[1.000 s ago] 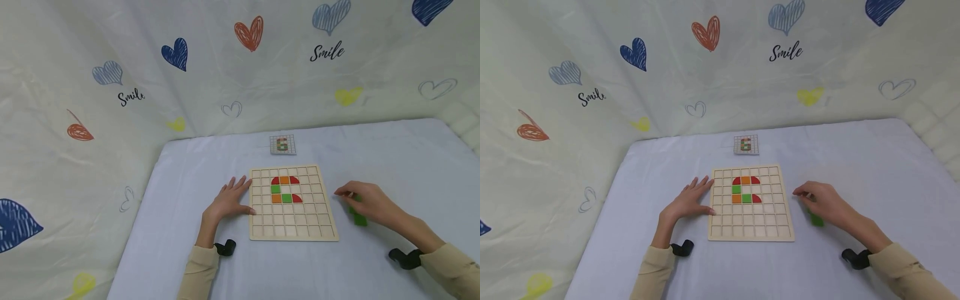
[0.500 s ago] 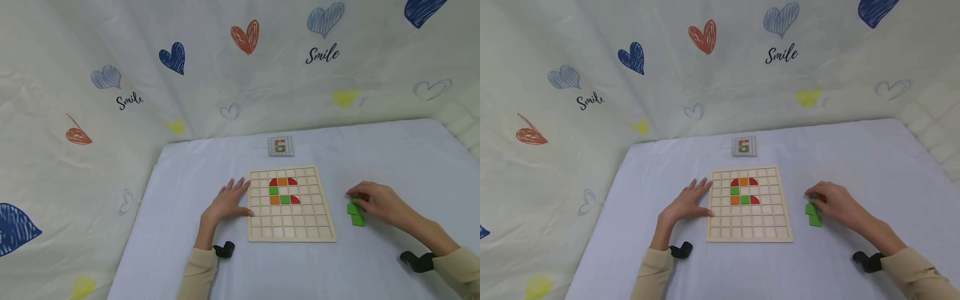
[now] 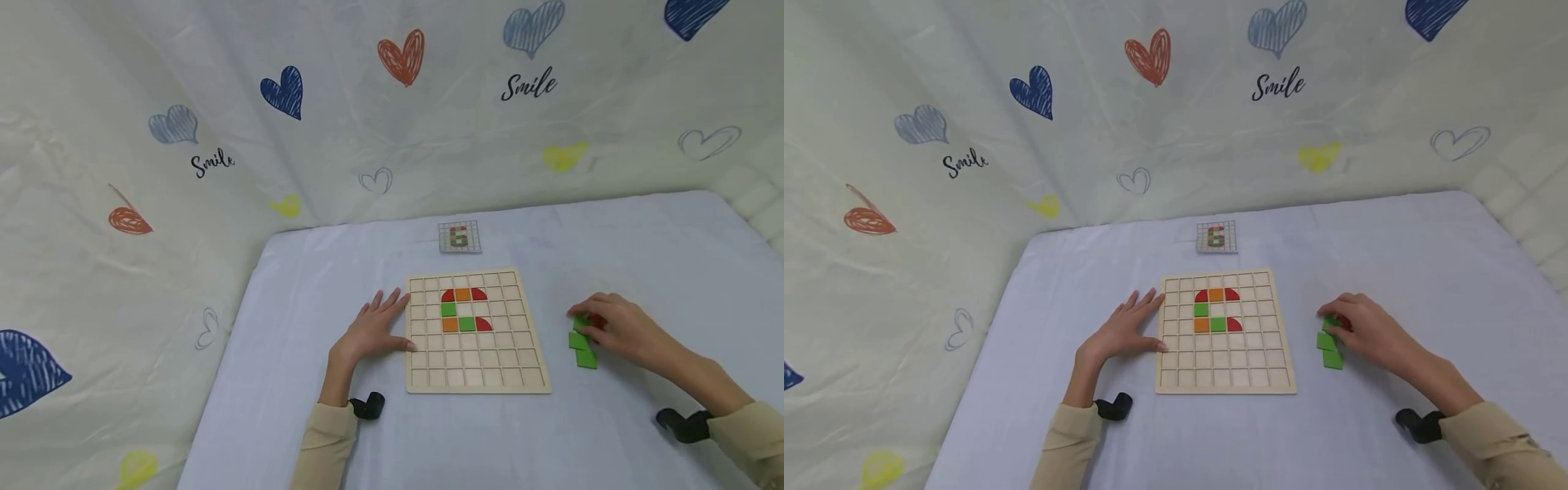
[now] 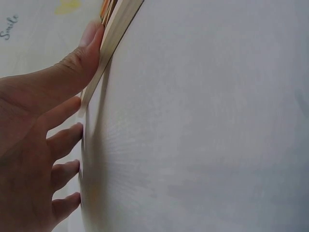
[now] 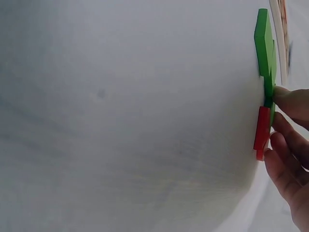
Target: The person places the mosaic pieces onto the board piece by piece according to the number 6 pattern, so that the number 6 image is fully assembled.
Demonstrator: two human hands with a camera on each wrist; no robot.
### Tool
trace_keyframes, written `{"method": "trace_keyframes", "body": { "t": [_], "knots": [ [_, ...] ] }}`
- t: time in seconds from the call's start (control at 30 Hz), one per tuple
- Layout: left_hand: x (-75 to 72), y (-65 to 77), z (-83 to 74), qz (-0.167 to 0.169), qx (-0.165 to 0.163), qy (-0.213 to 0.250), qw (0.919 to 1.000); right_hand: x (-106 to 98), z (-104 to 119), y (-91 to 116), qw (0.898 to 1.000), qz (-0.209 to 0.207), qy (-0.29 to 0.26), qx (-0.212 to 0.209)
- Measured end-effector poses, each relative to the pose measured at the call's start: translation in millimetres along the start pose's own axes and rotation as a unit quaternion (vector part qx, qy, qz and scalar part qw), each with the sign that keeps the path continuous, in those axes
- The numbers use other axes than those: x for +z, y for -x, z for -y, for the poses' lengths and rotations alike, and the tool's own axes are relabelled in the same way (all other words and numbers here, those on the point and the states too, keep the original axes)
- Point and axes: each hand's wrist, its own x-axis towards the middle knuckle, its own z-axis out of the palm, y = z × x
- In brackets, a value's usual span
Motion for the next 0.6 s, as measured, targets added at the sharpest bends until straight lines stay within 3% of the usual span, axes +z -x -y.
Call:
{"method": "trace_keyframes", "body": {
  "t": [0.23, 0.6],
  "knots": [
    [-2.3, 1.7, -2.0, -0.001, 0.003, 0.006, 1.0000, -0.8, 3.8, -5.7, 0.998, 0.051, -0.005, 0.043],
    [-1.4, 0.5, -0.3, -0.002, 0.001, 0.005, 1.0000, 1.3, 3.7, -6.0, 0.998, 0.041, -0.005, 0.053]
  ]
}}
